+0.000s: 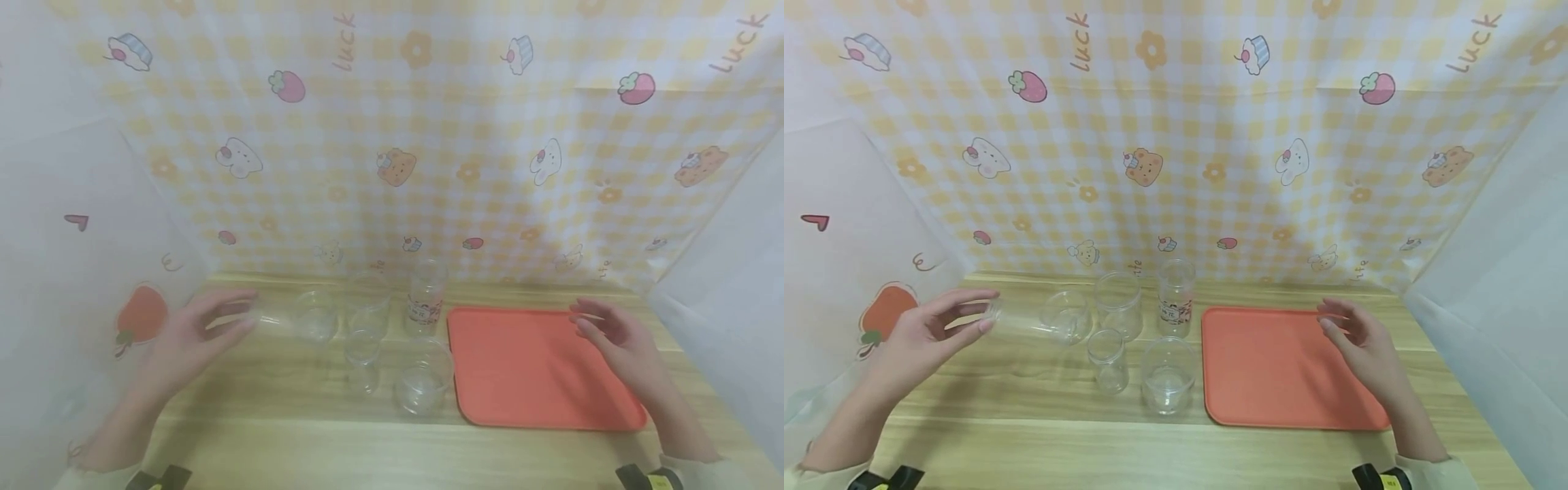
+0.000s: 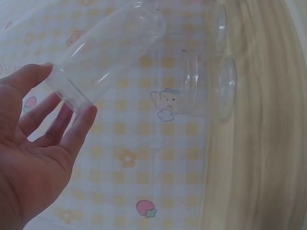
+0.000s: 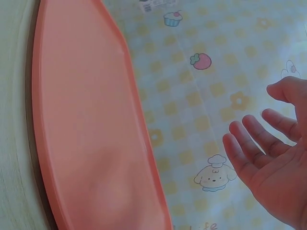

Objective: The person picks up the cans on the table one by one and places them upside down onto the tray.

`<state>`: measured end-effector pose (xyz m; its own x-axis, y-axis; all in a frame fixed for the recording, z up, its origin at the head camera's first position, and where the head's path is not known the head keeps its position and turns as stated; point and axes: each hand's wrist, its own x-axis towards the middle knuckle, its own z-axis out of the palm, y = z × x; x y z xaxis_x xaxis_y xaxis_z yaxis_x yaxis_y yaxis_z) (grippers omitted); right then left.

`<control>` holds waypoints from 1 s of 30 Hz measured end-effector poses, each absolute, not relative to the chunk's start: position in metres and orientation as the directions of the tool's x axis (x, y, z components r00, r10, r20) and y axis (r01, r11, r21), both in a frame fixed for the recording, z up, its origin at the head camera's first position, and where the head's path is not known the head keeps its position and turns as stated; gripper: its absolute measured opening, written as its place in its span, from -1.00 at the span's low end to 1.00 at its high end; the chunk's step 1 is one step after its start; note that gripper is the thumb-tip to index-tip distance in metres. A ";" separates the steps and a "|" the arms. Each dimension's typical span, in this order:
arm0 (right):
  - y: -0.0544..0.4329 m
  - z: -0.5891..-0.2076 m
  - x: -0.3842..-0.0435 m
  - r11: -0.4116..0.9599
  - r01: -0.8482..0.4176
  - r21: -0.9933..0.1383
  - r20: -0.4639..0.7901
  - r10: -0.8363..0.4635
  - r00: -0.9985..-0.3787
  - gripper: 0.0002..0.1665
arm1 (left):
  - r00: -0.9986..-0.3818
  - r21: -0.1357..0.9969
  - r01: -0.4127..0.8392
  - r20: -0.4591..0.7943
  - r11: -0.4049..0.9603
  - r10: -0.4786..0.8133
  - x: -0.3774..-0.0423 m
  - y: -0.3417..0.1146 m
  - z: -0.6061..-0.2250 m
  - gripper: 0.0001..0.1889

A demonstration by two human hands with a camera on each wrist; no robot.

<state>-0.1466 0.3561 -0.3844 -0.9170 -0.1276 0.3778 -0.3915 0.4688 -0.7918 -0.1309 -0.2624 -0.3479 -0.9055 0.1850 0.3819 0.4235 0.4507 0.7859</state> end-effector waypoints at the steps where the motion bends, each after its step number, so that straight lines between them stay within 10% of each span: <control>1: 0.356 -0.384 -0.147 0.451 -0.391 -0.802 0.377 -0.125 -0.918 -0.52 | -0.911 0.798 0.413 0.375 0.438 0.174 -0.131 -0.262 -0.349 -0.55; 30: 0.343 -0.384 -0.156 0.233 -0.458 -0.858 0.432 -0.154 -0.889 -0.53 | -0.932 0.909 0.355 0.364 0.218 -0.001 -0.149 -0.220 -0.375 -0.57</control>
<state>-0.1560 0.3428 -0.3843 -0.8885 -0.1538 0.4323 -0.4578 0.2335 -0.8578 -0.1494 -0.2203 -0.3751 -0.9315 -0.0012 0.3637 0.3546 0.2181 0.9092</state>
